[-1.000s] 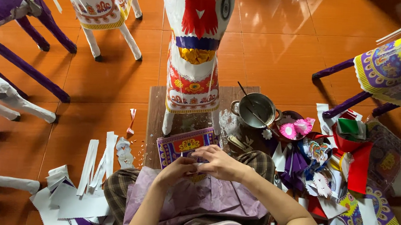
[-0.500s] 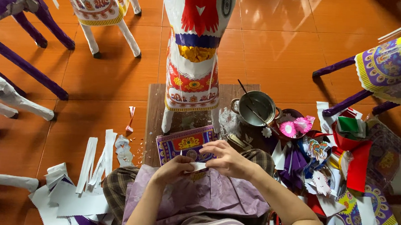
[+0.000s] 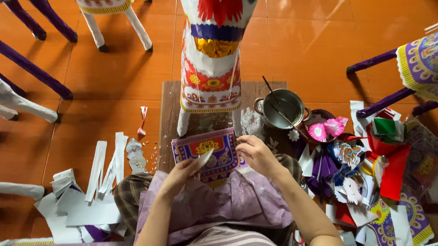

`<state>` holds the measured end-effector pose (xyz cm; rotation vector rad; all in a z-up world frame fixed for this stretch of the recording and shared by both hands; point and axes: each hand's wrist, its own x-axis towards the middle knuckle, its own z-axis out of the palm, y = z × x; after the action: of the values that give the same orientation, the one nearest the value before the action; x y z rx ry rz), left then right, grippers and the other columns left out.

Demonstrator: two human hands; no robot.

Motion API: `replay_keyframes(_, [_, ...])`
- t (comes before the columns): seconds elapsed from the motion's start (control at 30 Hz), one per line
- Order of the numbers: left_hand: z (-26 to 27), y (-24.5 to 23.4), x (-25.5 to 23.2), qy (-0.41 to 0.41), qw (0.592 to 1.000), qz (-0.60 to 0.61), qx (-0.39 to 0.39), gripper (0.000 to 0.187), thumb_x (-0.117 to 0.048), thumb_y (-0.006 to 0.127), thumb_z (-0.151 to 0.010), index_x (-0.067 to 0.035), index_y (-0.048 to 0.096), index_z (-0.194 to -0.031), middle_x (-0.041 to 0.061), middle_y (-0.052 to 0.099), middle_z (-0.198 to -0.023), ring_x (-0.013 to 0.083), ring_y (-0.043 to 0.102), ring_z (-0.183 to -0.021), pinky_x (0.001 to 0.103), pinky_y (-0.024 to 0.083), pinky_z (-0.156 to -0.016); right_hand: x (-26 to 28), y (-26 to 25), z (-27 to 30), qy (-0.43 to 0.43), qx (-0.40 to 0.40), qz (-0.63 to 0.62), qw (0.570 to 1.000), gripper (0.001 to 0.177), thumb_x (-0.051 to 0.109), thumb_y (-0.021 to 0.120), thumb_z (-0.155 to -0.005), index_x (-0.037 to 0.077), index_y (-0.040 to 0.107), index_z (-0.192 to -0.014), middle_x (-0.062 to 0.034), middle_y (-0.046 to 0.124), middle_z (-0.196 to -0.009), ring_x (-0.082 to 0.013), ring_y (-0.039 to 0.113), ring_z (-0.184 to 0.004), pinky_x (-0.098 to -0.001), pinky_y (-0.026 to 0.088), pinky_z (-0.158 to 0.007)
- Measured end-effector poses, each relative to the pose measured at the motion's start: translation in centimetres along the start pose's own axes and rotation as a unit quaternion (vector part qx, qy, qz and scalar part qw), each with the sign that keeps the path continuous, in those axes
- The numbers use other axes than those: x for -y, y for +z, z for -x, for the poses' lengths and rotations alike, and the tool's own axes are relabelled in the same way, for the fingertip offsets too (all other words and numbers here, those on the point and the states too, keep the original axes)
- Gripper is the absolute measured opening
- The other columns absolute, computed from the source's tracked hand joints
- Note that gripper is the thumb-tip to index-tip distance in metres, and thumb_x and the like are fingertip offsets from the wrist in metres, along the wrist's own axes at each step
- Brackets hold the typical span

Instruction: Decorate a paper-mache horse with colorful paper and fabric

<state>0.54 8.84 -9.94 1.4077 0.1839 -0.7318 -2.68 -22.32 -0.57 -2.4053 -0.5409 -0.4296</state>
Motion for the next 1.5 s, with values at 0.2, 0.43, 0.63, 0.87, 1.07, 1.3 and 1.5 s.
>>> replay_keyframes(0.2, [0.9, -0.8, -1.0, -0.002, 0.994, 0.091, -0.067, 0.031, -0.022, 0.062, -0.103, 0.002, 0.072, -0.120, 0.018, 0.070, -0.084, 0.0223, 0.069, -0.069, 0.035, 0.059, -0.063, 0.6, 4.2, 0.3, -0.018, 0.045, -0.012, 0.999, 0.011, 0.017, 0.070, -0.093, 0.012, 0.071, -0.102, -0.0094, 0.069, -0.113, -0.0315, 0.069, -0.101, -0.0408, 0.057, -0.080])
replay_keyframes(0.43, [3.3, -0.6, -4.2, -0.037, 0.986, 0.023, -0.161, 0.066, -0.033, 0.076, -0.093, 0.005, 0.055, -0.143, 0.028, 0.054, -0.146, 0.0379, 0.053, -0.133, 0.062, 0.036, -0.112, -1.1, 9.1, 1.1, 0.004, 0.179, 0.016, 0.984, 0.016, 0.012, 0.069, -0.087, 0.009, 0.073, -0.103, -0.0152, 0.072, -0.101, -0.0379, 0.072, -0.090, -0.0478, 0.060, -0.074])
replay_keyframes(0.63, [3.7, -3.6, -0.9, 0.130, 0.986, -0.072, -0.080, 0.041, -0.011, 0.070, -0.093, -0.001, 0.066, -0.133, 0.015, 0.066, -0.123, 0.0222, 0.060, -0.112, 0.042, 0.052, -0.100, -4.0, 12.0, 3.5, 0.084, 0.278, 0.034, 0.956, 0.027, 0.009, 0.065, -0.090, 0.006, 0.071, -0.116, -0.0206, 0.071, -0.108, -0.0433, 0.071, -0.099, -0.0542, 0.060, -0.078])
replay_keyframes(0.87, [4.0, -3.2, -0.8, 0.090, 0.984, 0.130, -0.077, 0.040, -0.006, 0.069, -0.095, 0.000, 0.063, -0.135, 0.007, 0.066, -0.104, 0.0139, 0.064, -0.090, 0.021, 0.055, -0.069, -5.5, 16.6, 5.5, 0.214, 0.388, 0.038, 0.896, 0.033, 0.019, 0.053, -0.103, 0.028, 0.067, -0.131, -0.0073, 0.069, -0.109, -0.0293, 0.072, -0.094, -0.0434, 0.060, -0.074])
replay_keyframes(1.07, [4.4, -2.8, -2.0, 0.077, 0.980, 0.161, -0.087, 0.039, -0.003, 0.068, -0.096, 0.000, 0.063, -0.134, 0.009, 0.066, -0.102, 0.0168, 0.067, -0.090, 0.023, 0.056, -0.072, -4.0, 19.3, 6.8, 0.200, 0.447, 0.073, 0.869, 0.039, 0.030, 0.053, -0.104, 0.036, 0.058, -0.142, -0.0045, 0.069, -0.114, -0.0295, 0.071, -0.103, -0.0452, 0.060, -0.081])
replay_keyframes(1.3, [4.3, -3.4, -3.1, 0.059, 0.988, 0.121, -0.077, 0.040, -0.002, 0.064, -0.094, 0.002, 0.061, -0.134, 0.010, 0.064, -0.107, 0.0167, 0.066, -0.094, 0.028, 0.060, -0.082, -3.9, 6.7, 4.4, 0.308, 0.260, 0.064, 0.913, 0.036, 0.018, 0.062, -0.095, 0.019, 0.067, -0.131, -0.0161, 0.069, -0.112, -0.0400, 0.071, -0.102, -0.0537, 0.060, -0.083])
replay_keyframes(1.5, [4.1, 0.1, -5.5, 0.032, 0.990, 0.119, -0.064, 0.036, -0.002, 0.066, -0.095, -0.002, 0.063, -0.131, 0.009, 0.065, -0.109, 0.0181, 0.069, -0.098, 0.029, 0.060, -0.086, -14.8, 3.0, 15.2, 0.483, 0.035, 0.115, 0.867, 0.021, 0.027, 0.060, -0.106, 0.031, 0.074, -0.122, 0.0045, 0.065, -0.114, -0.0200, 0.067, -0.108, -0.0369, 0.056, -0.087])
